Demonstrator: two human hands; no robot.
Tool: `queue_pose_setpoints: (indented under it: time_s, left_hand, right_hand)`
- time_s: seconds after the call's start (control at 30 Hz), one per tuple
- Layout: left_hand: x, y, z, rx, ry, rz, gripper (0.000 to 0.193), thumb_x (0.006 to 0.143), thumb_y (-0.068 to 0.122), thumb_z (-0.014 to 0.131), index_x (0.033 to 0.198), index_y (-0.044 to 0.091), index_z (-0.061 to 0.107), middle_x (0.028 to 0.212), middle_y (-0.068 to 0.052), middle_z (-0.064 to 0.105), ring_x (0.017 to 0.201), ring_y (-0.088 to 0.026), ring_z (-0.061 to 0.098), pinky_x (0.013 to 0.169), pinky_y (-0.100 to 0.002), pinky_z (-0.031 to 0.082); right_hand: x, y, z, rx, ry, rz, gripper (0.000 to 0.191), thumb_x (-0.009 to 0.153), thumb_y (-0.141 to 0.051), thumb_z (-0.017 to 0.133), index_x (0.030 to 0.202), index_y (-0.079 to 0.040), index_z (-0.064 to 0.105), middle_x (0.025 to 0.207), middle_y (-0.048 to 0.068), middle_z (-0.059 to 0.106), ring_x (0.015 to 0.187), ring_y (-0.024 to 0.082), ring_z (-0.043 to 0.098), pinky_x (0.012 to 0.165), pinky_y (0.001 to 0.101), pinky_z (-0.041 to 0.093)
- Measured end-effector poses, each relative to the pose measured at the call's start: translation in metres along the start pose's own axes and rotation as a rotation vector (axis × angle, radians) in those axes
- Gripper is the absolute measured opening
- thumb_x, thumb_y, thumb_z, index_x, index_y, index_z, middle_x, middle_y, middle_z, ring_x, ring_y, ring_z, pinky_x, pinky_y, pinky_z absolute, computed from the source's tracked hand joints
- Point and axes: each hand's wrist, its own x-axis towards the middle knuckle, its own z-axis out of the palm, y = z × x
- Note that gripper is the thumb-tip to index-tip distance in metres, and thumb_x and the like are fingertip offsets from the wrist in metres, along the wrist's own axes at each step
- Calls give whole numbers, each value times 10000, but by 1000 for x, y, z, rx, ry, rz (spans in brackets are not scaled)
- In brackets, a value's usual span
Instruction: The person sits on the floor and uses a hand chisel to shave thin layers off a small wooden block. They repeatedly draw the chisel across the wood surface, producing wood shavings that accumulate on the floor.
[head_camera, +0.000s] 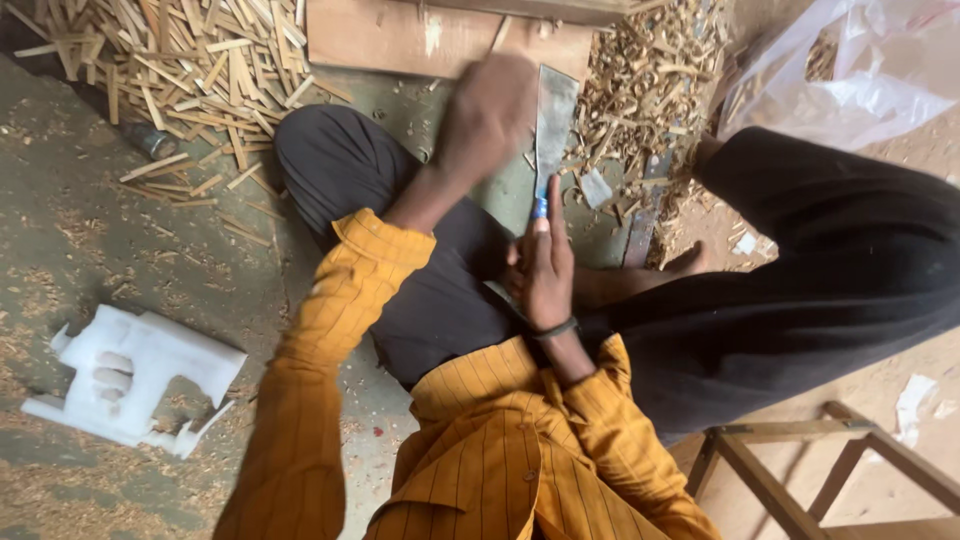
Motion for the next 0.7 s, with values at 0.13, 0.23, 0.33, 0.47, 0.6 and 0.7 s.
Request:
queue_pose_setpoints:
  time_s: [0.13, 0.23, 0.33, 0.47, 0.6, 0.7]
  left_hand:
    - [1, -31, 3, 82, 158, -151, 383, 843, 32, 793, 1200, 20, 655, 1142, -211, 635, 1015, -419, 648, 881, -443, 547]
    - [7, -44, 9, 48, 78, -224, 322, 813, 7, 782, 1111, 5, 659, 1049, -201, 647, 913, -396, 668, 768, -442, 560]
    - [7, -41, 11, 24, 32, -388, 169, 818, 16, 788, 950, 10, 683, 930, -170, 661, 797, -336, 706, 677, -427, 562]
    - [7, -34, 11, 137, 80, -385, 106, 815, 43, 809, 849, 17, 712, 829, -178, 667, 733, -362, 674, 644, -447, 525]
    - [17, -35, 6, 141, 108, -361, 126, 825, 81, 807, 843, 14, 701, 805, -187, 672, 759, -378, 666, 678, -445, 518]
    - [21, -26, -3, 56, 223, -223, 47, 886, 12, 729, 906, -15, 696, 852, -185, 683, 784, -372, 664, 680, -420, 523]
  right_hand:
    - [-16, -14, -10, -136, 21, -7, 581, 1134, -266, 380, 1683, -252, 192, 669, -44, 443, 449, 24, 314, 367, 198, 276]
    - [-16, -17, -13, -103, -12, -43, 569, 1132, -252, 378, 1673, -246, 201, 674, -28, 501, 449, 29, 344, 392, 195, 290]
    - [-17, -17, -17, -140, -9, -43, 562, 1128, -232, 381, 1668, -244, 226, 686, -25, 522, 453, 26, 357, 399, 192, 306]
    - [-17, -16, -21, -327, 23, -120, 547, 1130, -216, 395, 1661, -232, 266, 680, -21, 547, 492, 30, 423, 451, 210, 376]
    - [-13, -18, -17, -514, 39, -205, 525, 1130, -214, 412, 1646, -216, 319, 659, -2, 574, 543, 48, 500, 520, 242, 458]
    - [-10, -18, -12, -601, 33, -171, 551, 1104, -212, 432, 1643, -226, 318, 648, 21, 586, 545, 68, 541, 542, 278, 495]
